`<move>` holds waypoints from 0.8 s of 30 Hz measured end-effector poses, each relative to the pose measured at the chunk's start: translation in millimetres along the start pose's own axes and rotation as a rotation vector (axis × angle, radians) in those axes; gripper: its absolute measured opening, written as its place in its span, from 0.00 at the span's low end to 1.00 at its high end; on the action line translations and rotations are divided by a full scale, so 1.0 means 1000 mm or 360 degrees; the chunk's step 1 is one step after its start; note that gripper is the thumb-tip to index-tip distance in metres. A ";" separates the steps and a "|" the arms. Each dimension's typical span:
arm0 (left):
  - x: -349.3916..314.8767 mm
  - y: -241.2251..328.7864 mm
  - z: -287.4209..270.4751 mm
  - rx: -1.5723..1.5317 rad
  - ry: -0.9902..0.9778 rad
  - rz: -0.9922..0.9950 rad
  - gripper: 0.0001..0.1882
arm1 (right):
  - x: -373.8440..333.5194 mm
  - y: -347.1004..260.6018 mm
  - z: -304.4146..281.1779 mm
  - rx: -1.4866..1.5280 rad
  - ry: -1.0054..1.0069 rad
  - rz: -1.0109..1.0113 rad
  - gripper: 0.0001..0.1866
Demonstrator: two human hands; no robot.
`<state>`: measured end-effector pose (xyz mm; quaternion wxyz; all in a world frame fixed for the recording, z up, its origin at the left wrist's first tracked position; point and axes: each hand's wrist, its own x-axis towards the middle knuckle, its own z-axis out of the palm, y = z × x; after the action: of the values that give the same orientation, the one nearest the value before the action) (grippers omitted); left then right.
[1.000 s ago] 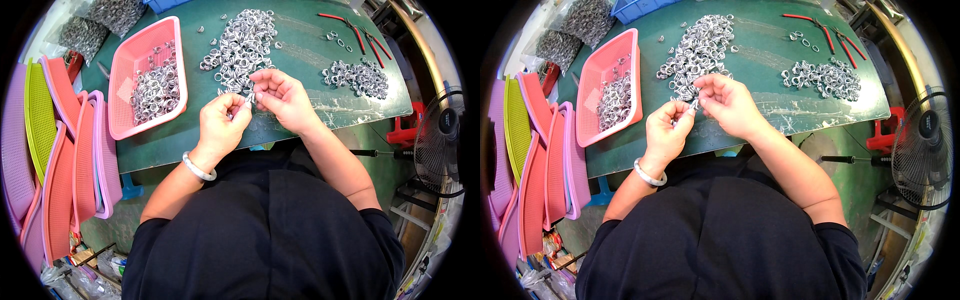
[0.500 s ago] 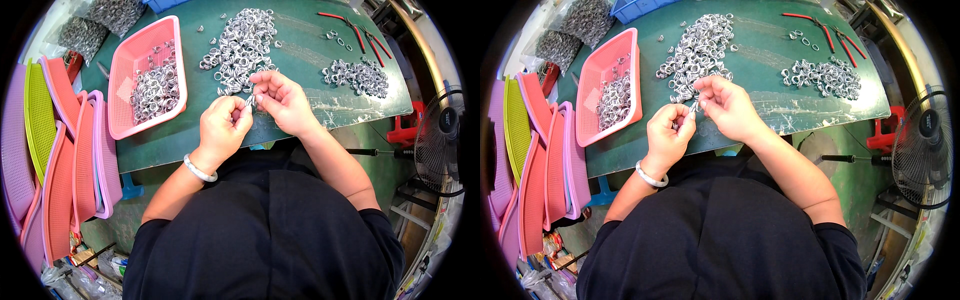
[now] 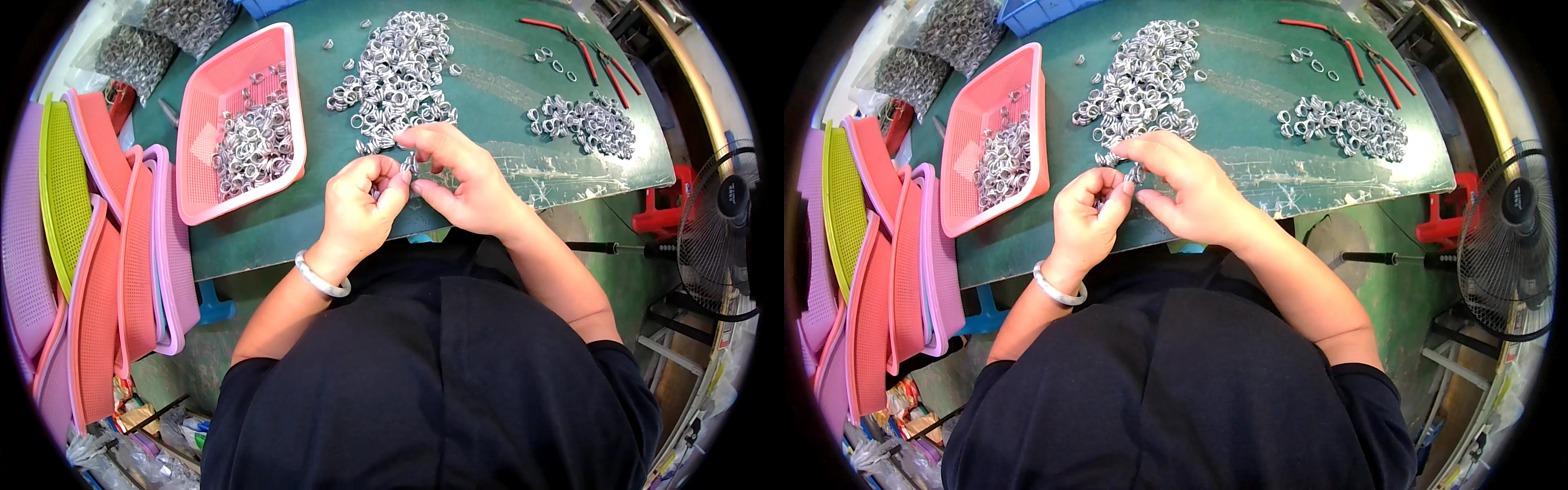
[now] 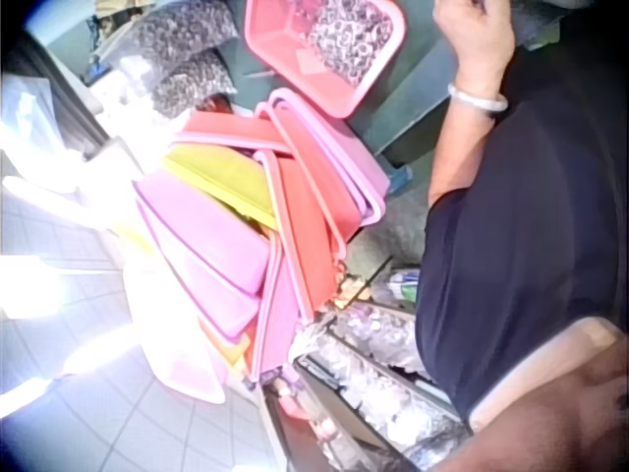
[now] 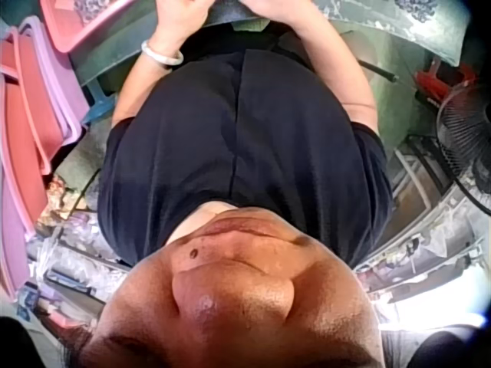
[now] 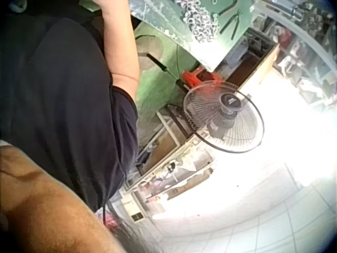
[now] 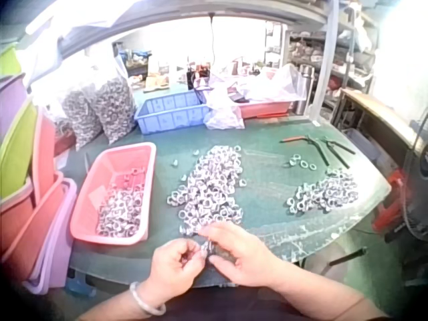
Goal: The person joins small metal rings together by hand and with pliers, then places the assembled components into a bin.
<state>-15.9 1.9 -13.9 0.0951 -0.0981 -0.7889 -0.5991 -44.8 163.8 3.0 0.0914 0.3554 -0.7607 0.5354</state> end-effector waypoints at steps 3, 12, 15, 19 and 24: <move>-0.001 0.001 -0.001 -0.0145 -0.0065 -0.0085 0.06 | -0.001 0.002 0.001 -0.0123 0.0014 -0.0043 0.25; -0.001 0.000 -0.002 -0.0205 -0.0103 -0.0170 0.07 | -0.006 0.005 0.005 0.0020 0.0068 0.0096 0.25; 0.001 0.003 -0.005 -0.0206 -0.0155 -0.0234 0.07 | -0.005 0.005 0.003 -0.0005 0.0010 0.0144 0.25; 0.004 0.003 -0.008 -0.0152 -0.0238 -0.0250 0.08 | -0.002 0.001 -0.001 -0.0166 -0.0072 0.0005 0.23; 0.006 0.004 -0.012 -0.0336 -0.0347 -0.0475 0.08 | -0.004 0.004 -0.001 -0.0108 -0.0124 0.0084 0.23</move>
<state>-20.5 -8.0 -5.6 -0.0914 -0.0539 -0.7331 -0.6718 -45.1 167.4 -1.4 0.0596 0.3524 -0.7906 0.4972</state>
